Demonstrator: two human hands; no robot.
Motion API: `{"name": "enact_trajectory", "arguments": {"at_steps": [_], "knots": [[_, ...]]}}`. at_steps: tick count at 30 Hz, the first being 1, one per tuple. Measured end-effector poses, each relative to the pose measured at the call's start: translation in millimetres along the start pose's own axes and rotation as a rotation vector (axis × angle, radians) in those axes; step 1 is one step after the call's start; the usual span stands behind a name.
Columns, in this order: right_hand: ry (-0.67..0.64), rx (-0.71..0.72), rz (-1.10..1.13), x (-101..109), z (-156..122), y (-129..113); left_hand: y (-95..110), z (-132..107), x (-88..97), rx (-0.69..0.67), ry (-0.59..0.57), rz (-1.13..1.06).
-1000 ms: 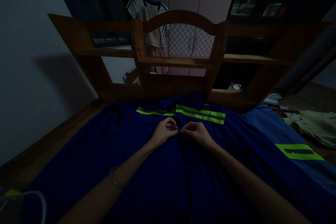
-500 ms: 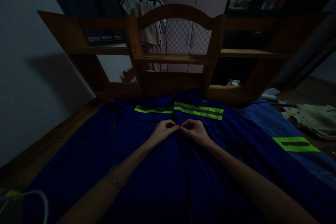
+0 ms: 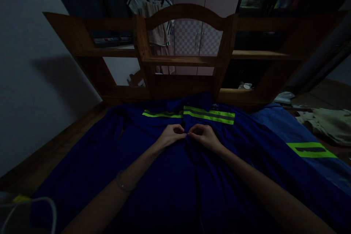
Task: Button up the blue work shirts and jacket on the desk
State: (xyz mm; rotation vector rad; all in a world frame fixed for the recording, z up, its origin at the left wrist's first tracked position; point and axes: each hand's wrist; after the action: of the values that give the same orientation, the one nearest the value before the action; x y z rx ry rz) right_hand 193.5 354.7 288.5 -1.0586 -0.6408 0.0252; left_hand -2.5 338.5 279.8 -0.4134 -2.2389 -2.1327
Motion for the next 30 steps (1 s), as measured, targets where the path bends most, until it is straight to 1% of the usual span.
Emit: {"name": "enact_trajectory", "arguments": {"at_steps": [4,8,13,17,19,22,24,26,30], "knots": [[-0.063,-0.034,0.109,2.1,2.1,5.0,1.3,-1.0,-1.7,-0.026,0.010,0.033],[-0.096,-0.034,0.183,5.8,2.5,2.0,4.5,-6.1,-4.2,-0.088,0.029,0.109],[-0.132,0.076,0.051,11.8,0.1,-4.3,9.0,-14.9,-6.0,-0.151,0.060,0.229],[-0.093,0.102,-0.021,11.2,-1.1,-4.4,10.7,-16.0,-6.8,-0.169,0.038,0.267],[-0.063,0.111,-0.042,8.8,-1.4,-3.7,9.1,-14.9,-7.7,-0.151,0.055,0.292],[-0.016,0.119,-0.066,4.5,-2.6,-3.5,4.3,-13.2,-9.0,-0.072,0.090,0.337],[0.008,0.148,-0.095,2.4,-3.8,-4.4,0.8,-12.3,-9.2,-0.037,0.075,0.360],[0.020,0.196,-0.132,1.0,-4.9,-6.0,-2.0,-11.1,-8.8,-0.032,0.051,0.359],[0.026,0.286,-0.218,-0.8,-6.5,-9.1,-3.7,-7.1,-7.1,-0.019,0.017,0.266]]}}
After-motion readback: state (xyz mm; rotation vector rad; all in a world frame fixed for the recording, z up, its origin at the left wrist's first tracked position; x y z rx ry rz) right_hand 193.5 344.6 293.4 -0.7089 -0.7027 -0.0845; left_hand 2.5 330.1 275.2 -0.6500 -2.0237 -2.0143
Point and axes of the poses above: each hand's wrist, its own z-axis towards the middle knuckle, its own x-axis out of the back of the hand, y = z × x, and after that the axes turned 6 degrees about x, right-handed
